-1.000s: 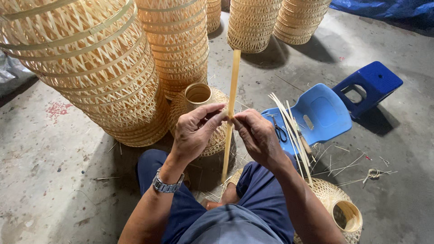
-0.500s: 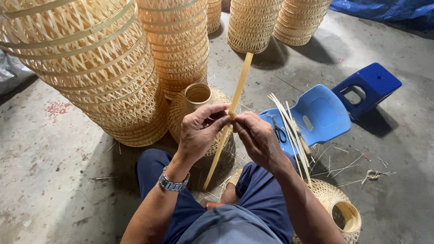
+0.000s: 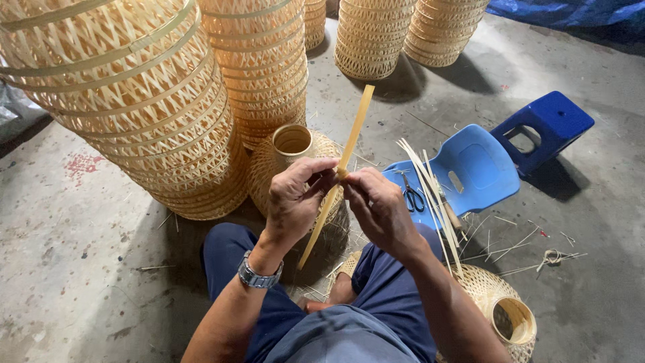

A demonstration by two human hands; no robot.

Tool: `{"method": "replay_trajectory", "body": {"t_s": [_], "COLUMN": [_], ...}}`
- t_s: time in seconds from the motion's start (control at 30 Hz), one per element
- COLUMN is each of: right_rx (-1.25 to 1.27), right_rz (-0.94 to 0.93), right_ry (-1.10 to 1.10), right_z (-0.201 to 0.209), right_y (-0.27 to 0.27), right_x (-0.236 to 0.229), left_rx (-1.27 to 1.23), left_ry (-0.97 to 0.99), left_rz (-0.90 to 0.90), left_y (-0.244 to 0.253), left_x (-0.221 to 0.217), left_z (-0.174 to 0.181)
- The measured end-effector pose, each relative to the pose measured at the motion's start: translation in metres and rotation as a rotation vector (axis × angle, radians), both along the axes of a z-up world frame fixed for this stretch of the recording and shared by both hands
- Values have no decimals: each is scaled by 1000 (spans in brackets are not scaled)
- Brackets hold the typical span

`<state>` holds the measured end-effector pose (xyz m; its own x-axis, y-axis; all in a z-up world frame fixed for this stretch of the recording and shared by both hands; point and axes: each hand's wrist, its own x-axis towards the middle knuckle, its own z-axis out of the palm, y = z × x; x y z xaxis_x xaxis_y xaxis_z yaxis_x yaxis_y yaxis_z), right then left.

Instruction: The person weaves bamboo strips into the necks and bodies of several woven bamboo baskets, using scissors to trim excess strips and handling multiple long, thin bamboo fibers.

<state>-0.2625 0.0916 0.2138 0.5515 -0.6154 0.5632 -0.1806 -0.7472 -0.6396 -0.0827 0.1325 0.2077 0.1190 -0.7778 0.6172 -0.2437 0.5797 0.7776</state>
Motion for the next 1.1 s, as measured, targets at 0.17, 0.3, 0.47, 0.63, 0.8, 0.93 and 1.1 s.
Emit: {"method": "replay_trajectory", "body": {"t_s": [0.17, 0.3, 0.47, 0.63, 0.8, 0.93, 1.1], "right_rx": [-129, -98, -3, 302, 165, -33, -53], "right_rz": [-246, -304, -312, -298, -308, -344, -301], "right_ry": [24, -13, -93, -144, -175, -103, -81], "right_z": [-16, -20, -21, -34, -44, -42, -35], "right_y": [2, 2, 4, 8, 10, 12, 14], "right_x": [11, 16, 21, 26, 28, 25, 21], "left_rx": [-4, -16, 100, 127, 238, 233, 330], "left_ry": [-59, -19, 174, 361, 418, 468, 718], "left_rz": [121, 173, 1, -141, -106, -159, -388], "left_y": [-2, -4, -7, -6, -6, -10, -10], "left_x": [-12, -17, -11, -16, -17, -18, -12], "left_z": [-1, -9, -20, -25, -25, -29, -27]}}
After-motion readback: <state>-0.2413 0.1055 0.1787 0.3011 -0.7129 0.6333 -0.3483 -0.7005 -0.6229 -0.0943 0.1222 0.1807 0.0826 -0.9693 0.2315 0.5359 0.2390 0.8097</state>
